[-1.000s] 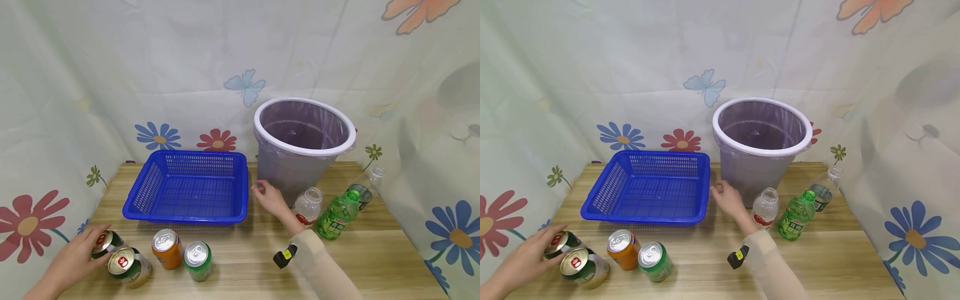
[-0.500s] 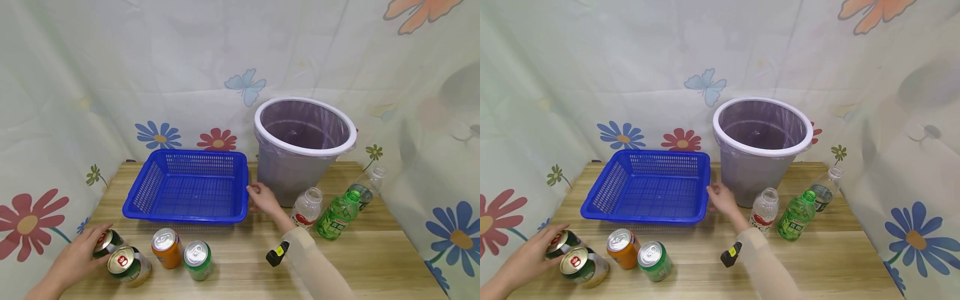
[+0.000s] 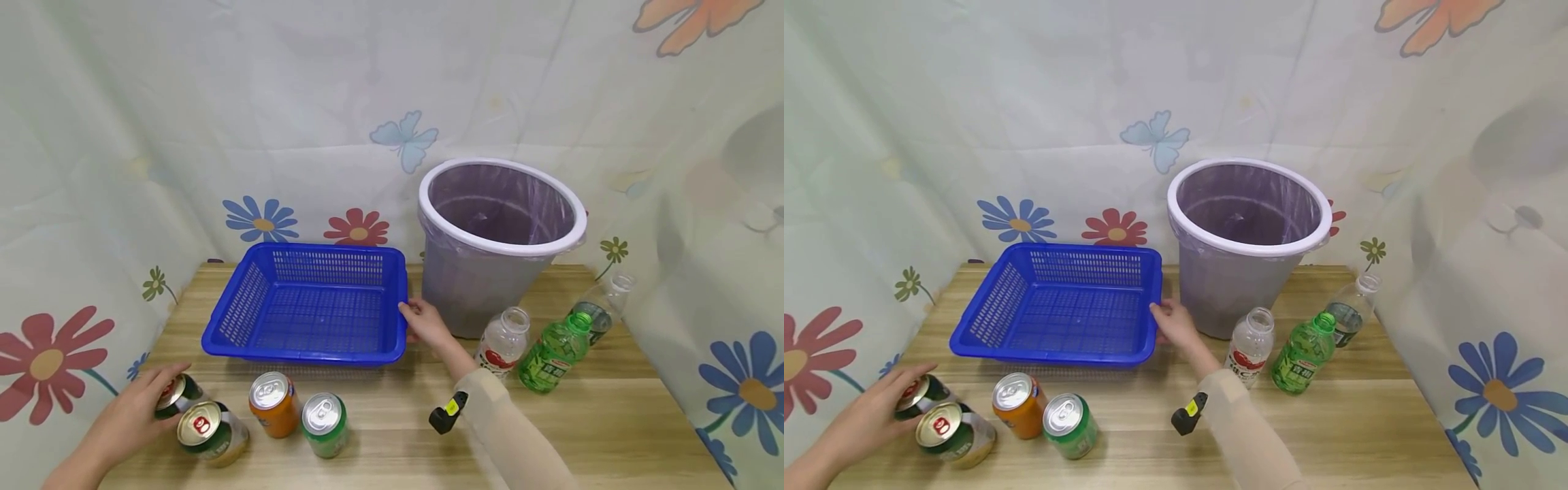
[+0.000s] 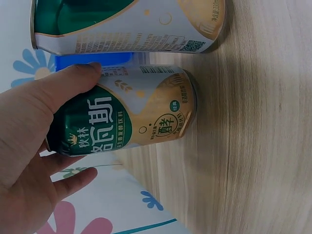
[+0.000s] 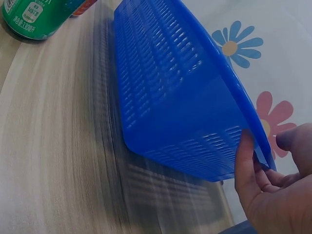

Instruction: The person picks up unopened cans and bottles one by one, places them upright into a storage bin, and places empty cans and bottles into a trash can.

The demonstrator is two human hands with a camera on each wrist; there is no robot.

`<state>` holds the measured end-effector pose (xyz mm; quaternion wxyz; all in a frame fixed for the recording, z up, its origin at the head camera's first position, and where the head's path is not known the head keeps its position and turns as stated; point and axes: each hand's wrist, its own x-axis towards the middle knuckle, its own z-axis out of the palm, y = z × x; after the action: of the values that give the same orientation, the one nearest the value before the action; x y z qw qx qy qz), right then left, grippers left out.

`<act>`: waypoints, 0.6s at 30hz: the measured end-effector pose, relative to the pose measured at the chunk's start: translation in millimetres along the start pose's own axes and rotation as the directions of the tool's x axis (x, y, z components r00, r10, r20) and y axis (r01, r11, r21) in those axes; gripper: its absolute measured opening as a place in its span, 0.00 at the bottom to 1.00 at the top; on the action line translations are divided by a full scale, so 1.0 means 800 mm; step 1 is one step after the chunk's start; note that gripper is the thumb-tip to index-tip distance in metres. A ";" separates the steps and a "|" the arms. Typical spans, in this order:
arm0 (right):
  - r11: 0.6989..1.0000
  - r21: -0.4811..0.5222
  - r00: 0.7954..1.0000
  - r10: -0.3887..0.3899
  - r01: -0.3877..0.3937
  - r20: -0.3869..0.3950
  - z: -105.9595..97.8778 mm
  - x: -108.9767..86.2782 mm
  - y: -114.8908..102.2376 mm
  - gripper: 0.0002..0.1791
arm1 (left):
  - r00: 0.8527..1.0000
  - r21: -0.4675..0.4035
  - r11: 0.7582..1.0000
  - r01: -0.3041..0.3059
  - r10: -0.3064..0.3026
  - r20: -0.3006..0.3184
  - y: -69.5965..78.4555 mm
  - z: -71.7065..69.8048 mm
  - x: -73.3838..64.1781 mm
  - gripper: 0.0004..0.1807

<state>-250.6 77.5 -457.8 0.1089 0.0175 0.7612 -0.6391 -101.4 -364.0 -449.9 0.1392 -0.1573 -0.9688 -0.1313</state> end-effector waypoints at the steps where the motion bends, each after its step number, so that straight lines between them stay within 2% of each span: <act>1: 1.000 0.011 1.000 0.000 0.000 0.005 0.000 0.000 0.001 0.27 | 1.000 -0.003 1.000 0.006 -0.006 0.005 0.001 0.000 0.000 0.44; 11: 0.998 0.051 0.999 0.034 -0.034 0.019 0.001 0.002 -0.002 0.24 | 0.999 -0.017 1.000 0.022 -0.022 0.026 0.004 -0.002 0.003 0.42; 18: 0.996 0.058 0.997 0.065 -0.068 0.049 0.002 0.004 -0.001 0.23 | 0.996 -0.024 0.998 0.051 -0.049 0.072 0.005 -0.005 0.006 0.40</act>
<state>-253.5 75.9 -458.1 0.1473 0.0310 0.7380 -0.6578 -103.8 -360.3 -443.6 0.0989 -0.1395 -0.9750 -0.1417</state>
